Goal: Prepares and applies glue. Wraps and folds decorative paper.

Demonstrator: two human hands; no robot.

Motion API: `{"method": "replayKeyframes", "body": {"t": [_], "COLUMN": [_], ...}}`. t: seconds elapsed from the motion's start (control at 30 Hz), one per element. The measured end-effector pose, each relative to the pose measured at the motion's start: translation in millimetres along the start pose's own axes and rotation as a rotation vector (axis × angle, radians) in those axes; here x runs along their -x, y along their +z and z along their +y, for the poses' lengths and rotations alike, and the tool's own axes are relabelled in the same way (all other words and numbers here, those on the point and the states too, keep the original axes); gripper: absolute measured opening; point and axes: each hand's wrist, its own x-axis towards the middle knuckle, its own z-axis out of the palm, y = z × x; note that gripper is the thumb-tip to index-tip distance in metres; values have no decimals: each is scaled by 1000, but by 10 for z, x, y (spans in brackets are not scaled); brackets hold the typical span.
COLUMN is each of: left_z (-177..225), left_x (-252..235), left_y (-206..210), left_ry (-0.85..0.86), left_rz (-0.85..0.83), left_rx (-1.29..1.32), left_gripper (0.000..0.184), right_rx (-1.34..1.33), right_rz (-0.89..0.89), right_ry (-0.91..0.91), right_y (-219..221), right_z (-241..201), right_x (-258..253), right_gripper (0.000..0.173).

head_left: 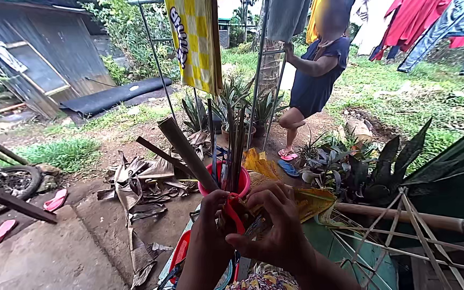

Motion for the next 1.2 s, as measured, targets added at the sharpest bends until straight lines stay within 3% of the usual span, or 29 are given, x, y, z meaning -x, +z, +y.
{"method": "replayKeyframes", "body": {"t": [0.17, 0.43, 0.67, 0.93, 1.2], "left_z": [14, -27, -16, 11, 87], "left_x": [-22, -33, -24, -7, 25], "left_y": [44, -3, -47, -129, -187], "left_ry": [-18, -9, -27, -100, -121], "left_rz": [63, 48, 3, -76, -205], "left_rx": [-132, -123, -50, 93, 280], "left_gripper": [49, 48, 58, 58, 58], "right_rx": [-121, -310, -399, -254, -380], "right_rz": [5, -194, -422, -642, -715], "right_ry": [32, 98, 81, -96, -226], "right_y": [49, -78, -163, -399, -475], "right_z": [24, 211, 365, 319, 351], "right_x": [-16, -149, -376, -617, -715], "right_gripper": [18, 19, 20, 22, 15]}}
